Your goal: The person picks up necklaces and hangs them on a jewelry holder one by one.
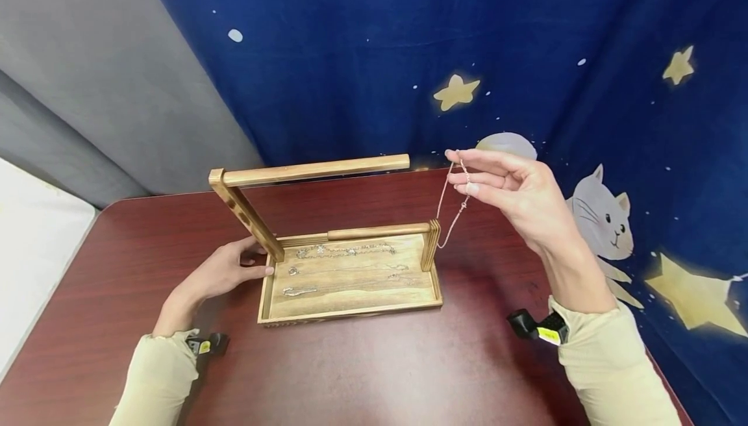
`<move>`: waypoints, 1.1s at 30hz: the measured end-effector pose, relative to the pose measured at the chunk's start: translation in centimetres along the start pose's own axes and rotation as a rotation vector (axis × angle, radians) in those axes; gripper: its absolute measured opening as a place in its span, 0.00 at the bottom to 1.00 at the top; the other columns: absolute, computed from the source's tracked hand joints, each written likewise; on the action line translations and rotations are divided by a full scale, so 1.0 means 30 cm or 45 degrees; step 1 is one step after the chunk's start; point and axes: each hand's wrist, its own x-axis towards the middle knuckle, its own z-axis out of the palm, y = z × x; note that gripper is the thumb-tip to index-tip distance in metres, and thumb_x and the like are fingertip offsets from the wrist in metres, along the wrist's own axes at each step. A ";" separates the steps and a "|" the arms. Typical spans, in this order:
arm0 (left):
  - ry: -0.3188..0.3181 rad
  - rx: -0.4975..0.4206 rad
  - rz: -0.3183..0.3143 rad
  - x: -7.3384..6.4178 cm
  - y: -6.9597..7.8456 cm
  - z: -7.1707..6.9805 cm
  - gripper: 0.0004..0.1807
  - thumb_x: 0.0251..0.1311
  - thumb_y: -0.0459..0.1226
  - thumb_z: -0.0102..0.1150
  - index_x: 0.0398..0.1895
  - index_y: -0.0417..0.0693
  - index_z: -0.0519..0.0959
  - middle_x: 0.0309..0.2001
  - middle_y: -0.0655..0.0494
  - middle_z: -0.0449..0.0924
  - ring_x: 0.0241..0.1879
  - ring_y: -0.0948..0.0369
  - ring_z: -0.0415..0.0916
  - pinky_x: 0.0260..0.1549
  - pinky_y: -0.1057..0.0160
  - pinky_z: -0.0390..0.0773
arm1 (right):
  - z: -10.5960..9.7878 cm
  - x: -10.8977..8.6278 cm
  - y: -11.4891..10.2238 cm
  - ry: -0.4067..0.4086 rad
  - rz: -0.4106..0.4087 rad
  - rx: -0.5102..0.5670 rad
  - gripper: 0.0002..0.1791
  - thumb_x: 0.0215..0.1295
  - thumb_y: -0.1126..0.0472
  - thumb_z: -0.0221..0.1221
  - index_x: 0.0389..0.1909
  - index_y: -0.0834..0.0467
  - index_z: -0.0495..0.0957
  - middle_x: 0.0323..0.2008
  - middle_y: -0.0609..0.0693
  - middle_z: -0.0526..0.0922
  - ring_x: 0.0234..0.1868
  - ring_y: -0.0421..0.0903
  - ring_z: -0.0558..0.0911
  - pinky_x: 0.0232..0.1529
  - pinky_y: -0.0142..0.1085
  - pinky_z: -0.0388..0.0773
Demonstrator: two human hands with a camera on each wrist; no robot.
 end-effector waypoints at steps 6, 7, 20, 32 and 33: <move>0.005 0.002 -0.002 0.000 0.002 -0.004 0.32 0.60 0.46 0.70 0.64 0.43 0.73 0.53 0.45 0.81 0.53 0.49 0.79 0.54 0.46 0.73 | 0.016 0.037 0.001 -0.011 -0.012 0.028 0.23 0.61 0.86 0.53 0.59 0.80 0.70 0.56 0.66 0.79 0.51 0.54 0.84 0.50 0.40 0.79; 0.006 0.005 -0.004 0.001 0.002 -0.004 0.32 0.59 0.46 0.70 0.64 0.43 0.73 0.53 0.45 0.81 0.53 0.49 0.79 0.54 0.46 0.73 | 0.020 0.043 -0.001 -0.010 -0.013 0.010 0.23 0.62 0.86 0.54 0.59 0.79 0.71 0.56 0.65 0.79 0.51 0.54 0.84 0.50 0.40 0.78; -0.006 0.015 -0.006 -0.004 -0.002 -0.005 0.35 0.61 0.48 0.68 0.68 0.45 0.71 0.55 0.46 0.81 0.55 0.48 0.77 0.54 0.45 0.72 | 0.073 0.118 -0.001 -0.064 0.045 0.040 0.22 0.61 0.84 0.57 0.58 0.78 0.72 0.54 0.65 0.81 0.51 0.56 0.84 0.51 0.42 0.78; 0.010 -0.019 -0.023 -0.011 0.002 0.002 0.35 0.60 0.47 0.69 0.68 0.45 0.71 0.55 0.46 0.81 0.55 0.49 0.78 0.54 0.45 0.73 | 0.106 0.165 0.002 -0.199 0.091 0.085 0.27 0.61 0.85 0.55 0.63 0.74 0.71 0.60 0.62 0.78 0.52 0.56 0.84 0.51 0.44 0.78; 0.013 -0.018 -0.027 -0.010 0.002 0.002 0.35 0.60 0.47 0.70 0.68 0.45 0.71 0.55 0.46 0.81 0.54 0.49 0.78 0.54 0.46 0.73 | 0.109 0.168 0.001 -0.204 0.091 0.080 0.27 0.61 0.85 0.56 0.63 0.74 0.71 0.60 0.62 0.78 0.52 0.56 0.84 0.51 0.44 0.77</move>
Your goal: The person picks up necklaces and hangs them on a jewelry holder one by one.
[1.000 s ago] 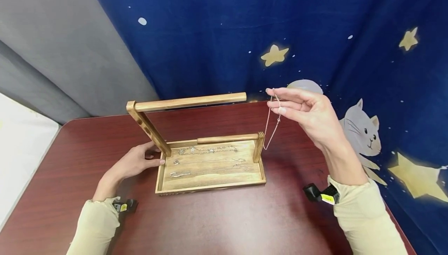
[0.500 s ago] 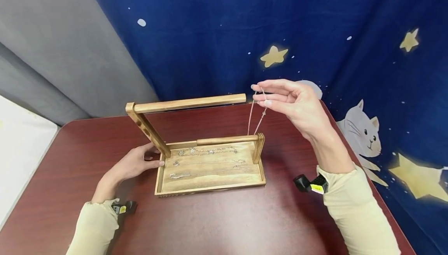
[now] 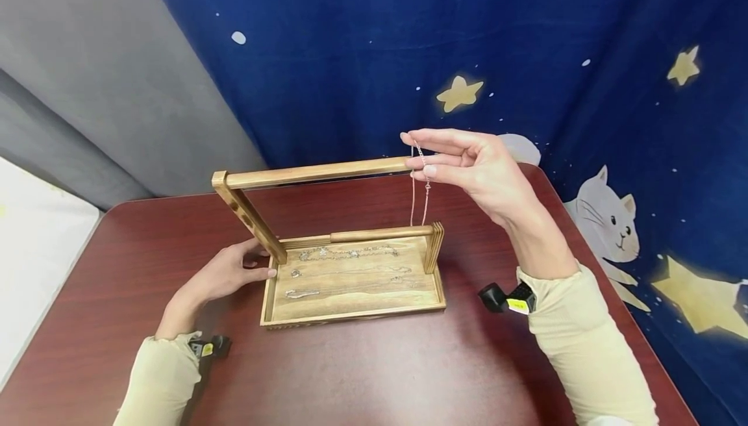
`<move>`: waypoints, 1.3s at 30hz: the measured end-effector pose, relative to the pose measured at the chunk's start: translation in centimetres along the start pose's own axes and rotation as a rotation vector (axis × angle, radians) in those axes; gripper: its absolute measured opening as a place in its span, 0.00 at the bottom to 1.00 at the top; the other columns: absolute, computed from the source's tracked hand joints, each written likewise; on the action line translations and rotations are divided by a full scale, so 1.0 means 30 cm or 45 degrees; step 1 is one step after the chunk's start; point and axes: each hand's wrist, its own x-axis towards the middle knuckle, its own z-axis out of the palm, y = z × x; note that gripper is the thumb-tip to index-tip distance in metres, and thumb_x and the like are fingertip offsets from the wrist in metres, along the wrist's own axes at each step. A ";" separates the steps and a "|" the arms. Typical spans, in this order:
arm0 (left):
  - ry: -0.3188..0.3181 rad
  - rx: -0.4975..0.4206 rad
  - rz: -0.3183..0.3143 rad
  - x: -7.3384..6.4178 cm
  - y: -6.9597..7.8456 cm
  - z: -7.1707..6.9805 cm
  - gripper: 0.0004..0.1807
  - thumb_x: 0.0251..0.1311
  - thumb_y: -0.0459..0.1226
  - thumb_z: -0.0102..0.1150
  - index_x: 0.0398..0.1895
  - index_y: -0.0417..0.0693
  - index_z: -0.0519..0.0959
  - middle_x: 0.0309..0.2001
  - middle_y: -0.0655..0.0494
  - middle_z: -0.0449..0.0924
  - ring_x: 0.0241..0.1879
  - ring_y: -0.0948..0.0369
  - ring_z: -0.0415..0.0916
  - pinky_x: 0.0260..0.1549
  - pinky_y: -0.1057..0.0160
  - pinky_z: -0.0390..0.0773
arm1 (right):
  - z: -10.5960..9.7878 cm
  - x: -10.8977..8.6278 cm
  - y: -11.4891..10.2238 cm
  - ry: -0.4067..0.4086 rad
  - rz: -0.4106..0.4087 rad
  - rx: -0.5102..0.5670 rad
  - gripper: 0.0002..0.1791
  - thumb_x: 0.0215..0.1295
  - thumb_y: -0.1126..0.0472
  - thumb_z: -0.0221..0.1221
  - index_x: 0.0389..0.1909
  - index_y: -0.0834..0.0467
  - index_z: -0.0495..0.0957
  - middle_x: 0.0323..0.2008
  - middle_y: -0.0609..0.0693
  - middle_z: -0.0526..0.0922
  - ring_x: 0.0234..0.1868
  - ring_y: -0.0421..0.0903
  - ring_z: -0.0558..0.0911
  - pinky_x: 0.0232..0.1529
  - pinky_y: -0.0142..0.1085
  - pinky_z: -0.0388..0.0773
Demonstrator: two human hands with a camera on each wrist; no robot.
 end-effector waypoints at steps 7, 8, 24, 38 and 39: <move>-0.014 0.003 0.013 0.009 0.007 -0.007 0.35 0.61 0.47 0.69 0.68 0.42 0.70 0.55 0.43 0.80 0.53 0.48 0.78 0.54 0.45 0.73 | 0.024 0.036 -0.010 -0.026 0.003 -0.039 0.25 0.62 0.82 0.57 0.62 0.72 0.73 0.59 0.61 0.80 0.54 0.54 0.83 0.53 0.38 0.77; -0.018 0.001 0.011 0.010 0.008 -0.008 0.35 0.61 0.47 0.69 0.68 0.42 0.70 0.55 0.43 0.80 0.53 0.48 0.78 0.54 0.45 0.73 | 0.029 0.041 -0.010 -0.031 0.002 -0.040 0.25 0.63 0.82 0.57 0.62 0.71 0.73 0.58 0.60 0.80 0.54 0.54 0.83 0.54 0.38 0.77; -0.021 0.005 0.007 0.000 0.008 -0.004 0.34 0.61 0.47 0.69 0.67 0.45 0.71 0.54 0.45 0.80 0.55 0.48 0.77 0.54 0.46 0.73 | 0.098 0.092 0.010 -0.026 0.074 -0.098 0.21 0.60 0.78 0.63 0.55 0.70 0.77 0.50 0.62 0.84 0.51 0.54 0.85 0.52 0.40 0.78; -0.012 0.008 -0.002 -0.007 0.011 0.002 0.36 0.61 0.46 0.69 0.69 0.44 0.69 0.55 0.44 0.80 0.55 0.48 0.77 0.55 0.46 0.72 | 0.155 0.128 0.010 -0.170 0.065 -0.116 0.25 0.63 0.78 0.61 0.62 0.66 0.76 0.60 0.61 0.79 0.55 0.59 0.82 0.56 0.43 0.76; -0.012 0.007 -0.002 -0.007 0.011 0.003 0.36 0.60 0.46 0.69 0.69 0.43 0.69 0.55 0.44 0.80 0.55 0.48 0.77 0.55 0.46 0.72 | 0.160 0.130 0.010 -0.171 0.063 -0.124 0.25 0.63 0.77 0.61 0.62 0.66 0.76 0.60 0.61 0.79 0.55 0.59 0.82 0.56 0.43 0.76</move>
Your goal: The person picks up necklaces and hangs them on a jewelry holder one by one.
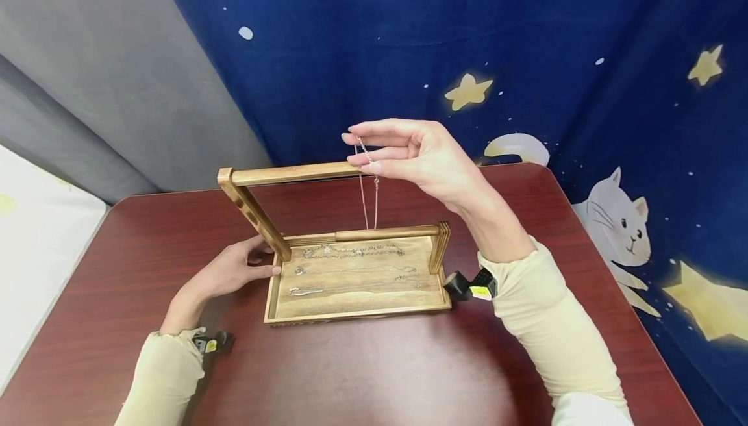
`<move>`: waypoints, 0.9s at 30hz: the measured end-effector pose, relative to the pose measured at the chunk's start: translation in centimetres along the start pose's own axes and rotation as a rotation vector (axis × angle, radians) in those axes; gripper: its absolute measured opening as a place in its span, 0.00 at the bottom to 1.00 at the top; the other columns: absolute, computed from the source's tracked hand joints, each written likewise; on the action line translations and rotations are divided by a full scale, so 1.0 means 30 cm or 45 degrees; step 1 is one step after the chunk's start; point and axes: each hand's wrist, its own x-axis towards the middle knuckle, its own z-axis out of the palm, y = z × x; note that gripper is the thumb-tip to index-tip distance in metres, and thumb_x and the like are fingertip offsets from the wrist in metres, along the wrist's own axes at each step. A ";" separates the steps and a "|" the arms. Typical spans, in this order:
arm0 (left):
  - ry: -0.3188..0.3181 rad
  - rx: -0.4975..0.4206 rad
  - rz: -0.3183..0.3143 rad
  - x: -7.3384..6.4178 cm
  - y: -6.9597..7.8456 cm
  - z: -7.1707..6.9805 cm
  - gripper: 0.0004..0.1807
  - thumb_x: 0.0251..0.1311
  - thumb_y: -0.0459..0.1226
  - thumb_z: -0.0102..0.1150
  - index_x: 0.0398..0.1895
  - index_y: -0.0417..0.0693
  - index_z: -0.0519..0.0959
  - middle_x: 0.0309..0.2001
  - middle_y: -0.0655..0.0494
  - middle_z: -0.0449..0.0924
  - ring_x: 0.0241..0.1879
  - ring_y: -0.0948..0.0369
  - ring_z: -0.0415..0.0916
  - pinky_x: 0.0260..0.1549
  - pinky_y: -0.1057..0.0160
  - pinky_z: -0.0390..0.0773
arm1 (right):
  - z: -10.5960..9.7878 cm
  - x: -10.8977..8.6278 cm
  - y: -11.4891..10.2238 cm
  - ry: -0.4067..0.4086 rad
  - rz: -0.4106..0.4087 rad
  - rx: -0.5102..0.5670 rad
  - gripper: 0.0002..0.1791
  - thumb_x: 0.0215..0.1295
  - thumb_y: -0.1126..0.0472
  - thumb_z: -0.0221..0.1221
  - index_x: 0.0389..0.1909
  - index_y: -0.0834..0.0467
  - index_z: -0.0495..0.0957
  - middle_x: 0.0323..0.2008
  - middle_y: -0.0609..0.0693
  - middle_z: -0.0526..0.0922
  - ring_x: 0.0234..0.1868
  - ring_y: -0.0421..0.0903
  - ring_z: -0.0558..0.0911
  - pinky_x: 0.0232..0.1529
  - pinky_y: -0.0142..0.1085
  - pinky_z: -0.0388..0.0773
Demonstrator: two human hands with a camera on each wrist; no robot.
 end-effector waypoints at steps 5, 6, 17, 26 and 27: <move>-0.006 -0.006 -0.010 -0.004 0.005 0.000 0.36 0.61 0.46 0.69 0.69 0.43 0.69 0.55 0.44 0.80 0.56 0.47 0.76 0.56 0.45 0.72 | 0.022 0.021 -0.005 -0.019 0.009 -0.015 0.25 0.63 0.77 0.62 0.62 0.64 0.77 0.60 0.59 0.78 0.55 0.59 0.82 0.56 0.43 0.76; -0.008 -0.008 -0.011 -0.005 0.005 -0.001 0.36 0.61 0.46 0.69 0.69 0.43 0.69 0.55 0.44 0.80 0.56 0.47 0.76 0.56 0.45 0.71 | 0.026 0.024 -0.005 -0.022 0.009 -0.012 0.25 0.63 0.77 0.62 0.62 0.63 0.76 0.61 0.59 0.78 0.55 0.59 0.82 0.57 0.44 0.76; -0.016 -0.016 -0.015 -0.010 0.002 -0.001 0.34 0.61 0.45 0.69 0.68 0.44 0.69 0.55 0.44 0.80 0.59 0.47 0.74 0.57 0.44 0.70 | 0.065 0.054 -0.003 -0.059 -0.005 0.060 0.27 0.64 0.78 0.60 0.64 0.64 0.74 0.64 0.59 0.76 0.55 0.60 0.82 0.58 0.45 0.75; -0.015 -0.028 -0.020 -0.004 0.001 0.002 0.35 0.61 0.45 0.69 0.69 0.44 0.69 0.55 0.44 0.80 0.58 0.47 0.75 0.57 0.45 0.71 | 0.099 0.078 0.007 -0.116 -0.016 0.044 0.28 0.63 0.79 0.59 0.65 0.66 0.72 0.65 0.62 0.73 0.56 0.59 0.81 0.55 0.45 0.76; -0.013 -0.028 -0.020 -0.004 0.000 0.001 0.35 0.61 0.45 0.69 0.68 0.44 0.69 0.55 0.44 0.80 0.58 0.48 0.75 0.56 0.45 0.71 | 0.105 0.082 0.008 -0.123 -0.019 0.051 0.29 0.63 0.79 0.59 0.66 0.67 0.72 0.66 0.62 0.73 0.56 0.59 0.81 0.55 0.46 0.77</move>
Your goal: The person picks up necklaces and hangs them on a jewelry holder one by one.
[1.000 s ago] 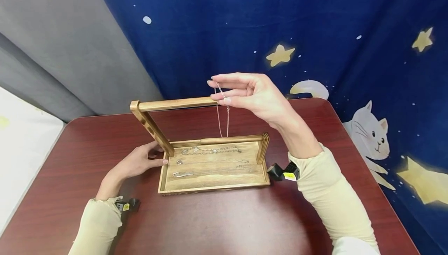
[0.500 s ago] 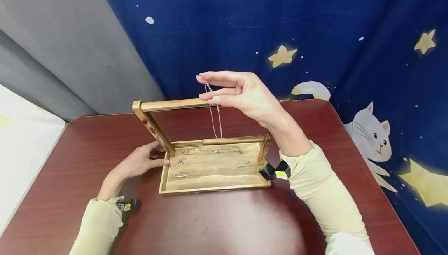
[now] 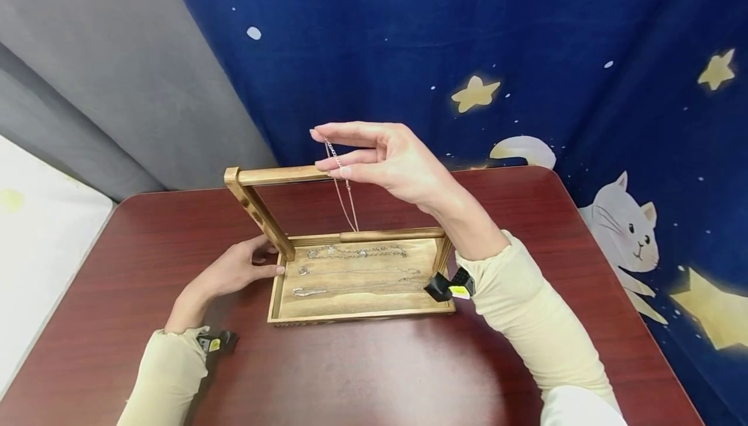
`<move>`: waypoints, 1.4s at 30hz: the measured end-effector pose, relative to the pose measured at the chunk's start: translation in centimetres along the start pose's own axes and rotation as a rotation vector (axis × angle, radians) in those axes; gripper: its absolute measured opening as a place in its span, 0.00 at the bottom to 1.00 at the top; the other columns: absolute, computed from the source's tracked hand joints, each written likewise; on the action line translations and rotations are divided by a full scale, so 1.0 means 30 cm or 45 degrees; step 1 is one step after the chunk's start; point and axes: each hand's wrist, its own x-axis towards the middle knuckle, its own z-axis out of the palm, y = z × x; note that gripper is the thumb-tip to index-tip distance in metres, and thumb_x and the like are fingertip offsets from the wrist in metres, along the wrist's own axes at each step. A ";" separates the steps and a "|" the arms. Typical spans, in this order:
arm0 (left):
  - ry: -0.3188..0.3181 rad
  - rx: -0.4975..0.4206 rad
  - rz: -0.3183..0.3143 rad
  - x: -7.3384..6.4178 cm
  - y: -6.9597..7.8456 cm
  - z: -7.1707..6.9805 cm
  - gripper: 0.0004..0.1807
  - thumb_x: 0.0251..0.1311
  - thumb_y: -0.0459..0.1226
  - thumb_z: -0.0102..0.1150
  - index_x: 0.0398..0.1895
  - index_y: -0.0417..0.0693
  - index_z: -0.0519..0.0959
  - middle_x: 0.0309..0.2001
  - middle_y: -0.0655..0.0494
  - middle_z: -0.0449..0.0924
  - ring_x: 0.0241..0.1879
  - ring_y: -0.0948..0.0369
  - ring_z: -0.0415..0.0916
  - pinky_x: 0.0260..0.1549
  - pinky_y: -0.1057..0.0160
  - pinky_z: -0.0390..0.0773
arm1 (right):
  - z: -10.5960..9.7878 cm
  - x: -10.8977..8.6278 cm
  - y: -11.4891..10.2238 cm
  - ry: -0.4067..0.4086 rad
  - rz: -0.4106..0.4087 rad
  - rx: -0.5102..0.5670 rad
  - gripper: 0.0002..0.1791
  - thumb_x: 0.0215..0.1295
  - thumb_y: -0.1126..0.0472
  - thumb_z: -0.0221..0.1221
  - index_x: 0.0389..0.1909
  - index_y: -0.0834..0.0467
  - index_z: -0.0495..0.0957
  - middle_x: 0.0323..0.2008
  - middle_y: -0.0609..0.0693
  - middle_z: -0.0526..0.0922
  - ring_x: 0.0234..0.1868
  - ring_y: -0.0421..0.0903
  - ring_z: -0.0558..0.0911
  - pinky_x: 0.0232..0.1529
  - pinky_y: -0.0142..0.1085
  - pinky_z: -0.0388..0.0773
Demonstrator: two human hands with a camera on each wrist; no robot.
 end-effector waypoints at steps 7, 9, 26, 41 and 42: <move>-0.007 -0.008 0.002 0.008 0.005 -0.006 0.32 0.60 0.45 0.69 0.66 0.45 0.71 0.55 0.44 0.80 0.58 0.48 0.75 0.57 0.46 0.71 | 0.029 0.027 0.008 -0.033 -0.010 0.061 0.31 0.62 0.82 0.56 0.68 0.67 0.69 0.67 0.59 0.72 0.57 0.60 0.80 0.50 0.50 0.79; -0.008 -0.010 0.001 0.010 0.008 -0.007 0.32 0.60 0.45 0.69 0.66 0.45 0.71 0.55 0.44 0.80 0.58 0.48 0.75 0.56 0.46 0.72 | 0.037 0.032 0.011 -0.035 -0.014 0.066 0.31 0.63 0.82 0.56 0.68 0.67 0.69 0.66 0.59 0.73 0.57 0.61 0.80 0.50 0.50 0.79; 0.011 -0.014 0.025 0.009 0.006 0.003 0.32 0.59 0.44 0.70 0.65 0.45 0.72 0.53 0.45 0.81 0.54 0.49 0.78 0.54 0.48 0.74 | 0.100 0.081 0.036 -0.102 -0.055 0.081 0.28 0.62 0.80 0.59 0.65 0.69 0.70 0.63 0.58 0.76 0.54 0.60 0.82 0.53 0.50 0.77; 0.026 -0.018 0.041 0.001 -0.002 0.000 0.31 0.60 0.44 0.70 0.63 0.42 0.73 0.52 0.44 0.81 0.52 0.49 0.78 0.53 0.46 0.73 | 0.158 0.134 0.045 -0.090 -0.043 0.114 0.27 0.62 0.80 0.60 0.63 0.70 0.72 0.57 0.64 0.79 0.52 0.58 0.83 0.54 0.46 0.77; 0.026 -0.018 0.044 0.001 -0.001 -0.001 0.31 0.60 0.44 0.70 0.63 0.42 0.73 0.52 0.43 0.81 0.52 0.49 0.79 0.53 0.46 0.74 | 0.161 0.136 0.048 -0.094 -0.044 0.112 0.27 0.62 0.80 0.60 0.63 0.70 0.71 0.57 0.65 0.79 0.52 0.58 0.83 0.54 0.46 0.77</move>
